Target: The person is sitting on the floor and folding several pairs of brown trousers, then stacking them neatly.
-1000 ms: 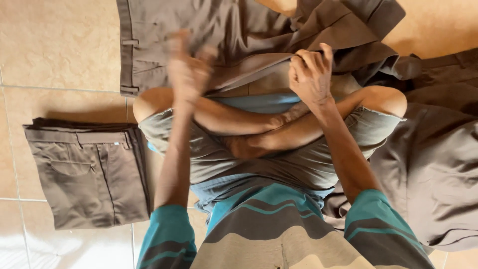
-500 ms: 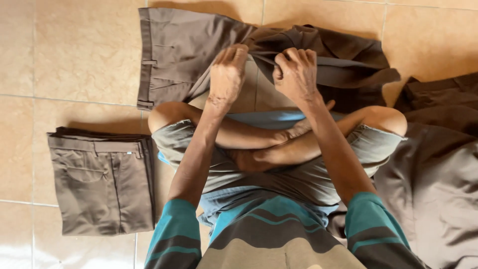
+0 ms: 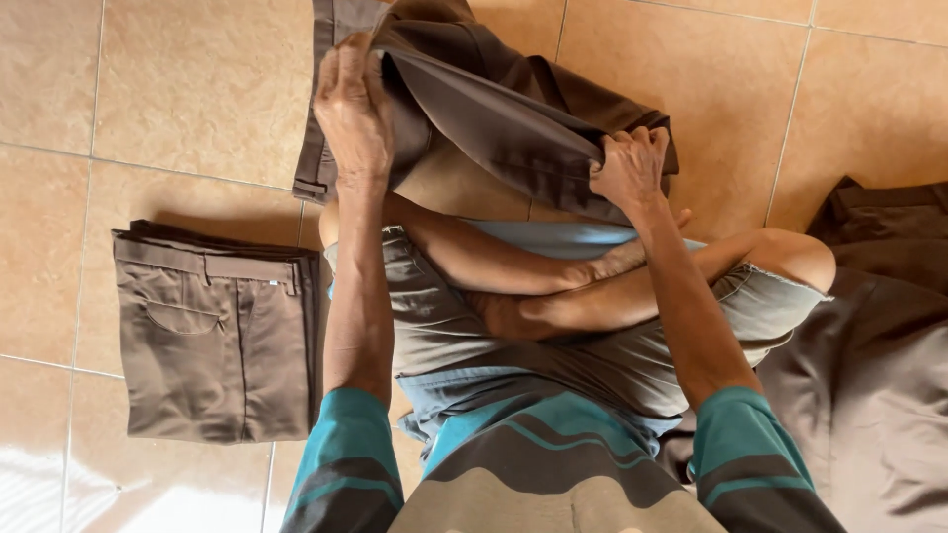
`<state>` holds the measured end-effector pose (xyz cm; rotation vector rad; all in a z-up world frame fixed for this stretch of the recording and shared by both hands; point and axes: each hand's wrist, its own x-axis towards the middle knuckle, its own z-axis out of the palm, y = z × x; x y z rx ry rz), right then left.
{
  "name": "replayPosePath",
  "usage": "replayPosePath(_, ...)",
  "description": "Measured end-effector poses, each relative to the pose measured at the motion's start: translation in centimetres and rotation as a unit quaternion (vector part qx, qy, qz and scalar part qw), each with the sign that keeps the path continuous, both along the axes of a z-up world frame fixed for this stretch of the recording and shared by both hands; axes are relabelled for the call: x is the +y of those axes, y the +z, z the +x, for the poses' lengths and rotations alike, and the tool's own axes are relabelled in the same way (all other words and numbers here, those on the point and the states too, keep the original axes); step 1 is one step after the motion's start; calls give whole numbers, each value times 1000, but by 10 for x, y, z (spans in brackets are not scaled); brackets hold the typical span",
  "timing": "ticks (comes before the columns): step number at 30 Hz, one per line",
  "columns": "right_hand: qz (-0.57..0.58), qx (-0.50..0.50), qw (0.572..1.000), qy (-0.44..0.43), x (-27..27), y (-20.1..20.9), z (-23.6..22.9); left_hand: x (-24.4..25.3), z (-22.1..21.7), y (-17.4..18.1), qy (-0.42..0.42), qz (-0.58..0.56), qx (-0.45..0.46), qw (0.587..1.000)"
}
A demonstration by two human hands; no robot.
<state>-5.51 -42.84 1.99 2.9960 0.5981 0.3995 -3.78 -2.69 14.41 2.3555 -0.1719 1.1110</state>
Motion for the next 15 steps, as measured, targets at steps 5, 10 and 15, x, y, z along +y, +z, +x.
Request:
replayPosePath(5, 34, -24, 999, -24, -24, 18, 7, 20, 2, 9, 4, -39, 15, 999)
replayPosePath(10, 32, -72, 996, -42, -92, 53, 65, 36, 52, 30, 9, -25, -4, 1000)
replayPosePath(15, 43, -115, 992, -25, -73, 220, 29, 46, 57, 50, 21, -66, -11, 998)
